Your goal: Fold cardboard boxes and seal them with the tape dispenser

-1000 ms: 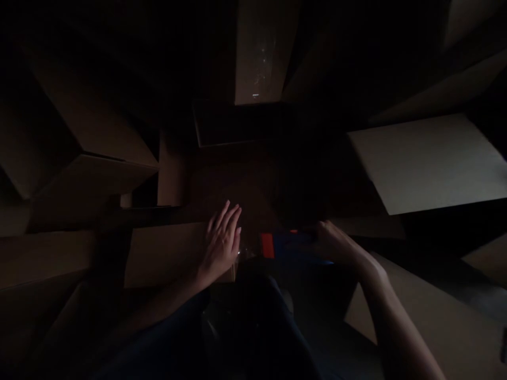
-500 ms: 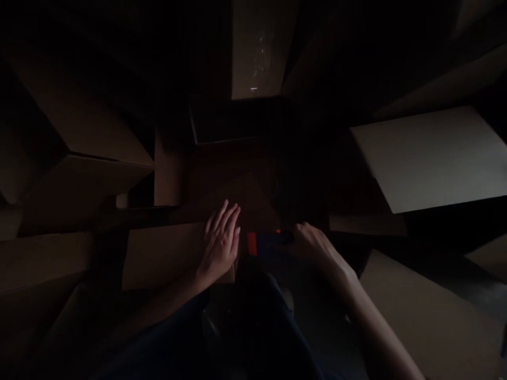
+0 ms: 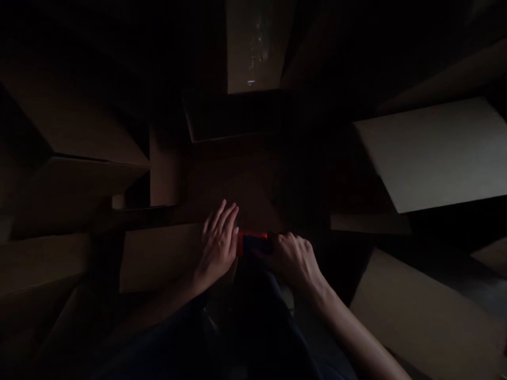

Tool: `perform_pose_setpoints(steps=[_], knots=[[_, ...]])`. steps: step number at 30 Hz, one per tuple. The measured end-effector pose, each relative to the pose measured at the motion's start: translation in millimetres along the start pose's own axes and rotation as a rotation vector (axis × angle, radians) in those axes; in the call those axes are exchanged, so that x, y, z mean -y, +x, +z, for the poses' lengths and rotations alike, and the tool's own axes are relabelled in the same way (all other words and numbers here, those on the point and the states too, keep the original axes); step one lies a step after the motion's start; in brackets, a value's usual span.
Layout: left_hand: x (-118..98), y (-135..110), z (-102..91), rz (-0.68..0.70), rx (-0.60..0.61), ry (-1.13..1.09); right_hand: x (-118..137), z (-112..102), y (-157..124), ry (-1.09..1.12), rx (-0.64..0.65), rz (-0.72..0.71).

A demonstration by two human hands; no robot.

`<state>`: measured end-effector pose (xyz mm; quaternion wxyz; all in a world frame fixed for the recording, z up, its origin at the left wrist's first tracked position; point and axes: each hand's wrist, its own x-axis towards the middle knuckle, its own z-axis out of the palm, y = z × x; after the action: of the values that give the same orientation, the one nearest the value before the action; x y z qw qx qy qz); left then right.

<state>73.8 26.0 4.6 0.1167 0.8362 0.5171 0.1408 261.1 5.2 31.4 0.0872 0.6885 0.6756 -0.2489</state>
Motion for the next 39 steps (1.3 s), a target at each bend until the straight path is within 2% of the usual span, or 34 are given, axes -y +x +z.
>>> perform_pose_setpoints(steps=[9,14,19,22,28,31,36,39], knots=[[-2,1,0.3,-0.011,0.042,0.071,25,6,-18,-0.054,-0.013,0.043],[-2,1,3.7,-0.030,0.045,0.074,20,7,-26,0.037,-0.054,-0.169],[0,1,6.9,-0.030,0.002,0.057,9,-1,-39,0.301,0.035,-0.348],[0,2,6.3,-0.016,0.008,0.057,12,-3,-42,0.356,0.043,-0.351],[-1,3,2.8,-0.022,0.020,0.051,19,0,-41,0.293,0.021,-0.281],[-1,3,2.8,-0.013,0.030,0.050,19,6,-41,0.272,-0.025,-0.272],[-1,3,3.2,-0.012,0.015,0.046,14,18,-45,0.276,-0.166,-0.334],[-3,4,2.0,-0.004,0.004,0.037,11,25,-48,0.273,-0.198,-0.352]])
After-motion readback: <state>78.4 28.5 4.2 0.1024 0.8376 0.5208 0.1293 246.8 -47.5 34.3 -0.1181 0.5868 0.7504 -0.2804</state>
